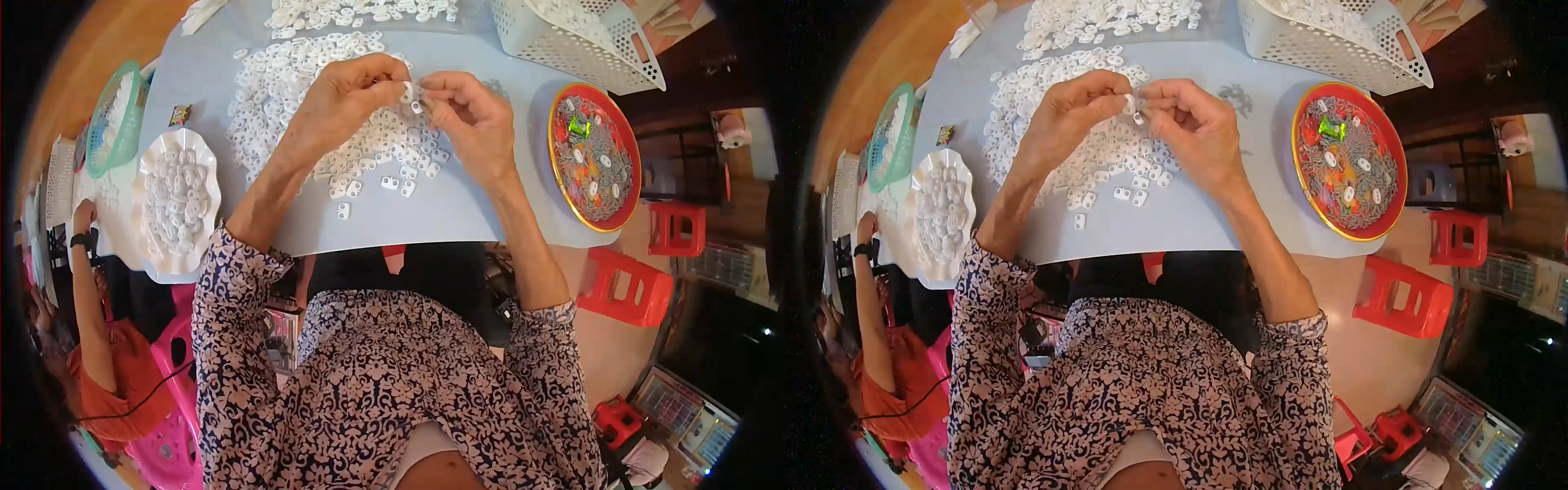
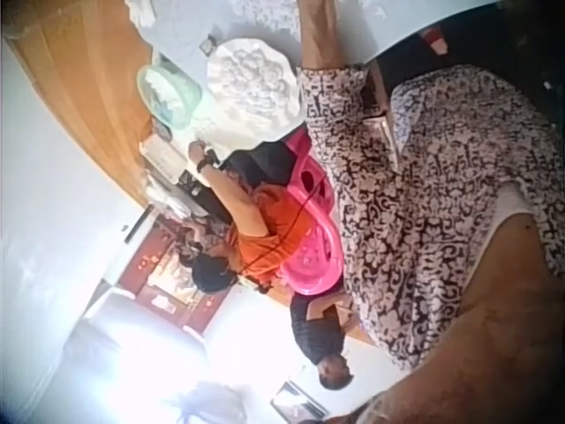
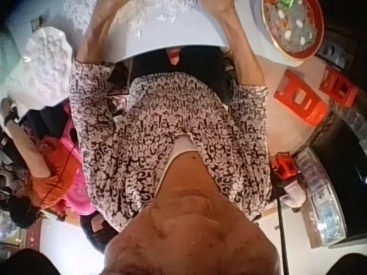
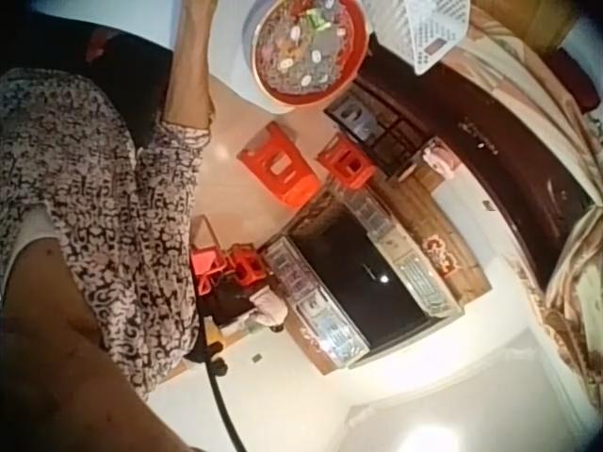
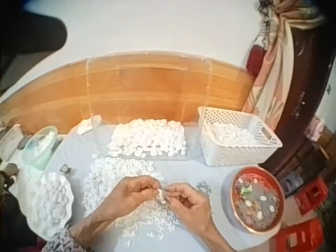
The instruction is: Manually assembling small white plastic fasteners by inserting metal pins into them.
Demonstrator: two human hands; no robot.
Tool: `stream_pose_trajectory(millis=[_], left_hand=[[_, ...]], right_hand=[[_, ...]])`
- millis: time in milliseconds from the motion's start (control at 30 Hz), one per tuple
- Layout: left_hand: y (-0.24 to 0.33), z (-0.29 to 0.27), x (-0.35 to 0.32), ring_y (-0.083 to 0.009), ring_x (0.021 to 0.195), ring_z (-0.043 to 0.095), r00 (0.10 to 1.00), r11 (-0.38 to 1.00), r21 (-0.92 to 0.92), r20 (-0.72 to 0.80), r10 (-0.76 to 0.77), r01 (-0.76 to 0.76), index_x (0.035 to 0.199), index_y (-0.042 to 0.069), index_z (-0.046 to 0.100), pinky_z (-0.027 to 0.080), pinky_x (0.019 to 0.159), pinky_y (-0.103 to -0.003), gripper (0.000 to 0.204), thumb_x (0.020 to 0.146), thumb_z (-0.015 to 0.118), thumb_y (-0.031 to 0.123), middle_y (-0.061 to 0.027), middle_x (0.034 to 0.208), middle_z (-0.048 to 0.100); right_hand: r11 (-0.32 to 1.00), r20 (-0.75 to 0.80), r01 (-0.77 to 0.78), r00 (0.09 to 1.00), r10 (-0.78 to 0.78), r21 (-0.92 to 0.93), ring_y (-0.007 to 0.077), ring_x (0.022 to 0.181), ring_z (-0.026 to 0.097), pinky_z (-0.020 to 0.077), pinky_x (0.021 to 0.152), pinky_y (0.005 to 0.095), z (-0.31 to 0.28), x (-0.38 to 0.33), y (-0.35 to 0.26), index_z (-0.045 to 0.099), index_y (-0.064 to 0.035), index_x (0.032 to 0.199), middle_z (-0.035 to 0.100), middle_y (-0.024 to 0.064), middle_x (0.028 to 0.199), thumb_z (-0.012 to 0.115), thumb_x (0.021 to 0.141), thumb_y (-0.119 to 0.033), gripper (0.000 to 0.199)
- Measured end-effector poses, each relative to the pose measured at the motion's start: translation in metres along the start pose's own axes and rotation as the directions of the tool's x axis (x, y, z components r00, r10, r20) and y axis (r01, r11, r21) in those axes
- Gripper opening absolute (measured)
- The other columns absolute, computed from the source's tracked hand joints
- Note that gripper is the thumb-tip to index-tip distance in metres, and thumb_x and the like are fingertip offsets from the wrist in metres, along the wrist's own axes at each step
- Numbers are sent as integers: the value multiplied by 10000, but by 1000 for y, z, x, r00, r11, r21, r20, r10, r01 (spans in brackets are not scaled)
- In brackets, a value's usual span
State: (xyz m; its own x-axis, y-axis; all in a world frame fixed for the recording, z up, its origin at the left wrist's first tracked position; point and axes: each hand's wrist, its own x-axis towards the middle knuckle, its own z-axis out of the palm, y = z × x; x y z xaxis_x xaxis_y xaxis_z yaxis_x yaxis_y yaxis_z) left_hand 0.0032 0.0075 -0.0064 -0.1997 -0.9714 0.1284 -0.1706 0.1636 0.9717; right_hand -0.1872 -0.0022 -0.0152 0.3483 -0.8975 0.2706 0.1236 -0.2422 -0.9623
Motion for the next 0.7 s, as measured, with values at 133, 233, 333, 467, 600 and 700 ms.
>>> stream_pose_trajectory(millis=[133, 233, 333, 467, 600, 700], left_hand=[[-2, -1, 0, -42, 602, 454, 995, 997, 1, -57, 76, -76, 934, 51, 660, 362, 543, -208, 120, 882, 584, 127, 33, 665, 549], [4, 1, -1, -55, 616, 500, 997, 999, -16, -65, 48, -49, 953, 53, 659, 408, 574, -212, 131, 887, 574, 126, 18, 670, 575], [1, 2, -1, -71, 648, 546, 999, 997, -65, -47, 27, -30, 967, 47, 653, 450, 623, -219, 141, 892, 567, 129, 1, 697, 605], [5, 6, -3, -81, 688, 568, 998, 985, -164, -43, 39, -46, 955, 31, 648, 468, 654, -230, 152, 905, 566, 149, -12, 755, 627], [3, 4, -1, -82, 709, 567, 1000, 992, -121, -19, 15, -18, 946, 22, 649, 469, 663, -228, 163, 912, 567, 159, -14, 788, 628], [2, 2, -3, -81, 720, 567, 1000, 981, -192, 23, -14, 18, 945, 16, 652, 468, 664, -221, 169, 910, 575, 163, -15, 800, 629]], right_hand=[[1000, 36, 2, 999, -2, -5, 60, 727, 575, 490, 668, 202, -2, -1, 2, 614, 12, 1054, 641, 34, 855, 590, 843, 29, 213], [1000, 16, -4, 1000, 3, 5, 58, 733, 573, 487, 668, 200, -1, -1, 1, 614, 12, 1056, 638, 28, 858, 586, 843, 32, 216], [1000, 5, -10, 1000, 10, 20, 59, 738, 575, 489, 669, 200, -1, -1, 2, 613, 12, 1057, 637, 26, 861, 582, 841, 35, 219], [999, 23, -9, 1000, 8, 39, 63, 748, 584, 498, 682, 205, 0, -1, 0, 611, 10, 1058, 637, 26, 858, 583, 840, 32, 221], [1000, 34, 0, 999, 1, -19, 67, 748, 591, 503, 691, 209, 0, -2, -2, 610, 8, 1059, 637, 26, 852, 587, 836, 30, 225], [999, 24, 4, 1000, -3, -37, 67, 742, 592, 503, 692, 209, 2, -2, -1, 611, 6, 1056, 637, 26, 838, 587, 830, 35, 229]])
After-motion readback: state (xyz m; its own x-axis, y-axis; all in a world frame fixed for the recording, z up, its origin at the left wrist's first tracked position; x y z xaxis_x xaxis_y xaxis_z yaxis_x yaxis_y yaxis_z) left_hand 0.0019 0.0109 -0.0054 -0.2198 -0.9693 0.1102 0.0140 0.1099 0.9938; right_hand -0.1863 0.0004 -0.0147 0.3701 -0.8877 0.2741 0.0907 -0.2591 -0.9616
